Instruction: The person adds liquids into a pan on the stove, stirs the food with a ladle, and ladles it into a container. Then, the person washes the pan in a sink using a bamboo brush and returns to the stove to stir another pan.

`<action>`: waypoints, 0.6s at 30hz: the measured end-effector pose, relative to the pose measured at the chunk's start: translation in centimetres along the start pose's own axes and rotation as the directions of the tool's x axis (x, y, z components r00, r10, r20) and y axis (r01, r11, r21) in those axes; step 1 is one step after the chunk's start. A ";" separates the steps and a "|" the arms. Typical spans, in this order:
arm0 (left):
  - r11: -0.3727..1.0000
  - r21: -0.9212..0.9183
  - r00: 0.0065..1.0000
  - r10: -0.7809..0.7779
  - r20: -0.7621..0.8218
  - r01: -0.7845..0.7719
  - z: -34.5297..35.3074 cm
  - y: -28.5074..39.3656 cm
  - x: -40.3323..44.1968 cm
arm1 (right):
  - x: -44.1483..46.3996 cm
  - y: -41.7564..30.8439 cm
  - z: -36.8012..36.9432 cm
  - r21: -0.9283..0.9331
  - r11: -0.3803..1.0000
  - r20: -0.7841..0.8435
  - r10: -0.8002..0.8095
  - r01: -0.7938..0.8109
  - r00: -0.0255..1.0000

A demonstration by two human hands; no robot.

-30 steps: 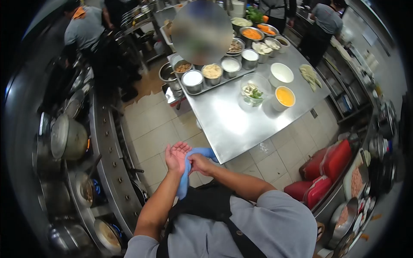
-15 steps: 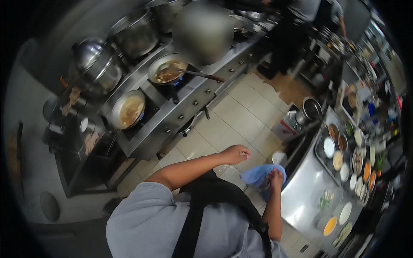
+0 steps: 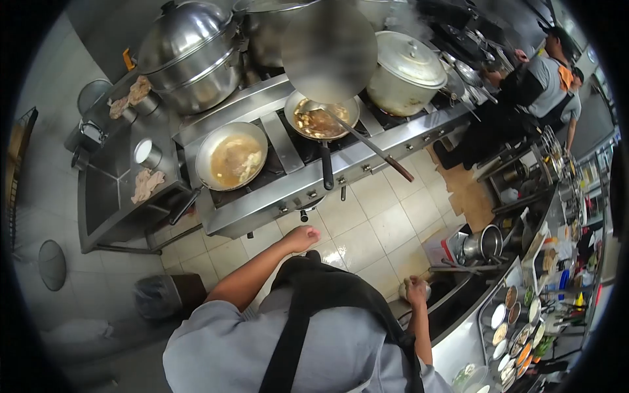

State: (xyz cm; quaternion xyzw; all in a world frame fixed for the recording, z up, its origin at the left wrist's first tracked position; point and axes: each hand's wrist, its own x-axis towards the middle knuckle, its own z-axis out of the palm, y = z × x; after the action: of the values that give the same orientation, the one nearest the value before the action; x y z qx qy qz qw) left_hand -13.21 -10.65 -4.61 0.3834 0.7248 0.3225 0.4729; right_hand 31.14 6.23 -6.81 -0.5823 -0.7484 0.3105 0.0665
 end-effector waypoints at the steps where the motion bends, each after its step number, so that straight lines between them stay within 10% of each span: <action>1: 1.000 0.014 1.000 -0.021 0.008 0.021 -0.6 -1.8 -0.2 | 1.5 -2.5 -0.2 0.014 0.999 0.002 -0.048 0.048 0.999; 12: 0.916 0.075 0.914 -0.398 0.072 0.393 -5.0 -5.6 -9.1 | 8.8 -25.3 -2.0 0.004 0.917 0.365 -0.372 0.399 0.853; 18: 0.858 -0.514 0.868 -0.255 -0.426 0.000 -7.7 -4.6 -14.0 | 10.4 -32.3 -2.9 0.195 0.822 0.531 -0.547 0.535 0.647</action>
State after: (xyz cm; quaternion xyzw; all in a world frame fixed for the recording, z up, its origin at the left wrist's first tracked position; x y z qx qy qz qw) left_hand -17.96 -25.80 0.35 0.1060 0.7354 0.5497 0.3817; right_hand 2.41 12.68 10.32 -0.2126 -0.8691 0.4421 -0.0627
